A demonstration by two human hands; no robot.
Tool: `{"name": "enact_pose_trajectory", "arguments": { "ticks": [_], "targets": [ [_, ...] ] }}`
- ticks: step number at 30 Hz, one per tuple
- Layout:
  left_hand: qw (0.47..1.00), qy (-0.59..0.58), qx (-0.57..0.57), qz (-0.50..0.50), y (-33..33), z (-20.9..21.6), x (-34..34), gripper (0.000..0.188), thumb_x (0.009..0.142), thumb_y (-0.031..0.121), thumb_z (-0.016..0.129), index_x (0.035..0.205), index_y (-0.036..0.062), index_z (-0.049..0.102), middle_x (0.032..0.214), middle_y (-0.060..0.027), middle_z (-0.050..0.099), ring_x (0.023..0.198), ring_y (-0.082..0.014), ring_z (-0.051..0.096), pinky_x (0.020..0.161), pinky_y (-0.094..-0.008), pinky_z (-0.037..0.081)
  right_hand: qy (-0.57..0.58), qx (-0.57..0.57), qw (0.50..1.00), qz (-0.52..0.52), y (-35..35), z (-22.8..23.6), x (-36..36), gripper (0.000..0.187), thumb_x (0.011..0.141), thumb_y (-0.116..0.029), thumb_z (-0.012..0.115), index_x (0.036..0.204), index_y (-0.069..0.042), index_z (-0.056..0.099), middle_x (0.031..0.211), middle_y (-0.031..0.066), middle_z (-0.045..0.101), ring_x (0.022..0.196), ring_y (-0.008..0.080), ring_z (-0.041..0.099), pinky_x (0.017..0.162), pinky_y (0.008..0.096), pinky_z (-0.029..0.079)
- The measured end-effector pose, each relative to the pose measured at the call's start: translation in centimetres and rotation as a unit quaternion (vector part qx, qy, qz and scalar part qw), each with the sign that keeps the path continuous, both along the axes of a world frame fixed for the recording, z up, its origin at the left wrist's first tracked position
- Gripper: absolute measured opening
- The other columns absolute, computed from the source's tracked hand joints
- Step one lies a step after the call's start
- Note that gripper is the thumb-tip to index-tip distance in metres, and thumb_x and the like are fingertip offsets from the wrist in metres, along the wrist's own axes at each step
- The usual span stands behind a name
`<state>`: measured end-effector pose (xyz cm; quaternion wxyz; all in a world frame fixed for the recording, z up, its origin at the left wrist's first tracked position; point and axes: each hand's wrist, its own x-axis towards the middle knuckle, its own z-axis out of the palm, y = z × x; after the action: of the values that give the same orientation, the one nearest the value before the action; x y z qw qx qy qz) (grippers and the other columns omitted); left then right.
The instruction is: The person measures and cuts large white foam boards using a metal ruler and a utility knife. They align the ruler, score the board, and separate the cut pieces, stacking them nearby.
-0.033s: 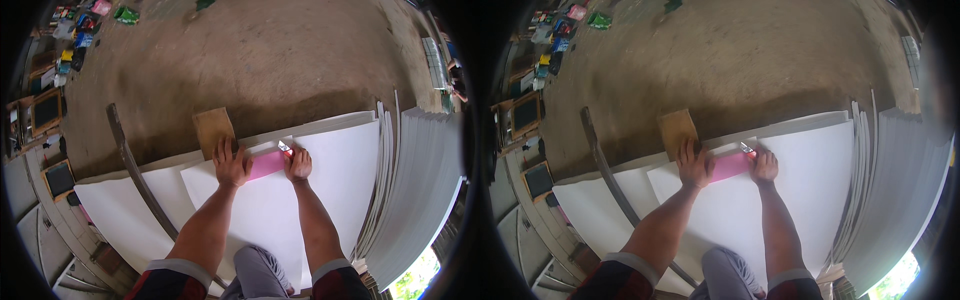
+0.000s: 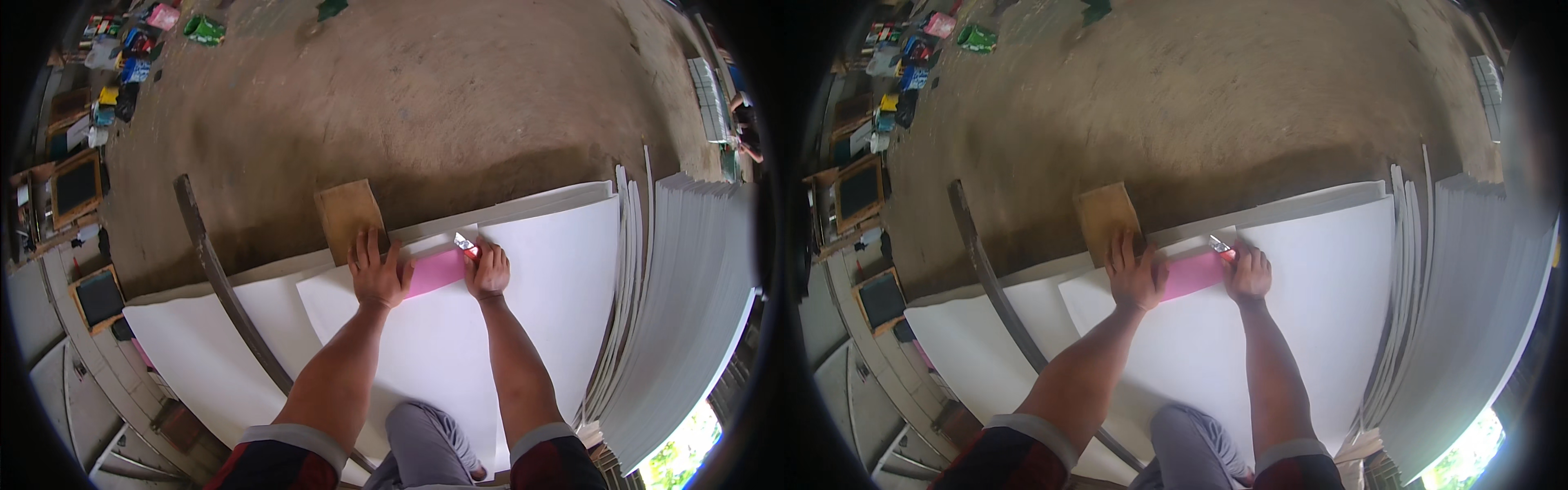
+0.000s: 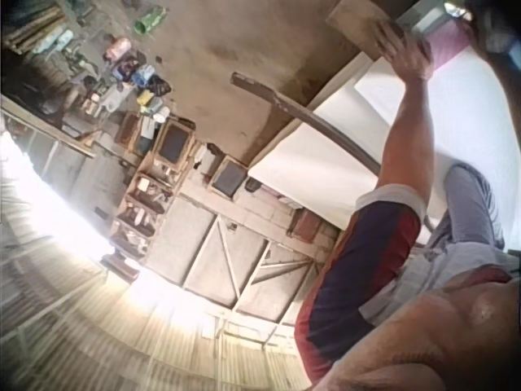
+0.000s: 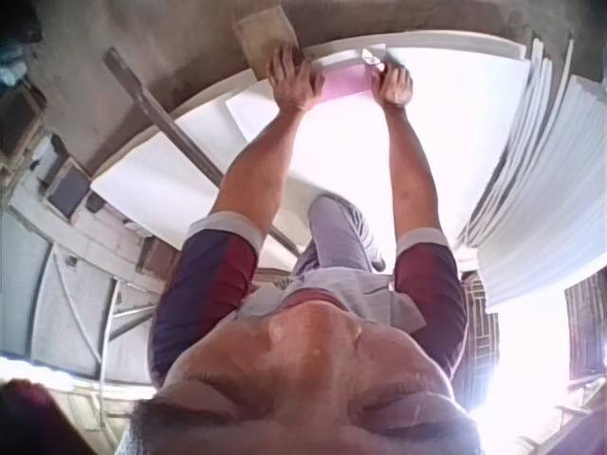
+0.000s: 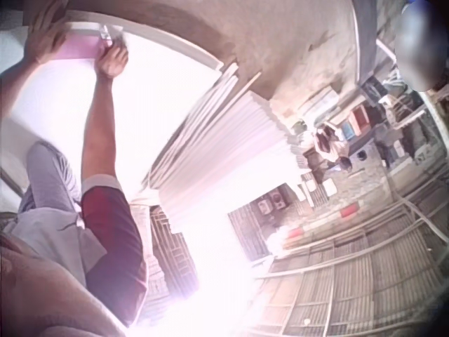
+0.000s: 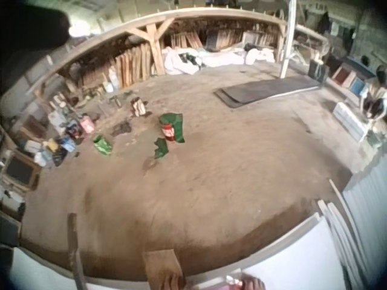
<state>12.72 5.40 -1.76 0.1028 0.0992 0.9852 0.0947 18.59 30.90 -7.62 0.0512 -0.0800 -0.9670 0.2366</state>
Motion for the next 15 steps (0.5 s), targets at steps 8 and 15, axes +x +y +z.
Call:
{"name": "enact_pose_trajectory", "arguments": {
  "ticks": [8, 15],
  "targets": [
    [1.0, 0.014, 0.014, -0.01, 0.1, 0.3, -0.3, 0.055, 0.1, 0.059, 0.058, 0.135, 0.0187, 0.07, 0.161, -0.0235, 0.041, 0.155, -0.0471, 0.029, 0.123, -0.0672, 0.026, 0.025, 0.016, 0.999, 0.015, 0.2, 0.2, -0.5, 0.049, 0.096, -0.038, 0.072, 0.133, -0.008, 0.062, 0.119, 0.0105, 0.069, 0.099, 0.0336, 0.068, 0.083, 0.0483, 0.053],
    [1.0, 0.018, 0.007, -0.015, 0.0, -0.2, -0.3, 0.054, 0.099, 0.06, 0.058, 0.136, 0.0214, 0.07, 0.163, -0.0217, 0.038, 0.155, -0.0453, 0.029, 0.123, -0.0656, 0.026, 0.011, 0.01, 1.0, 0.004, 0.1, -0.4, -0.1, 0.052, 0.103, -0.046, 0.062, 0.135, -0.005, 0.062, 0.119, 0.0139, 0.069, 0.103, 0.0362, 0.068, 0.088, 0.049, 0.053]
  ]
}}
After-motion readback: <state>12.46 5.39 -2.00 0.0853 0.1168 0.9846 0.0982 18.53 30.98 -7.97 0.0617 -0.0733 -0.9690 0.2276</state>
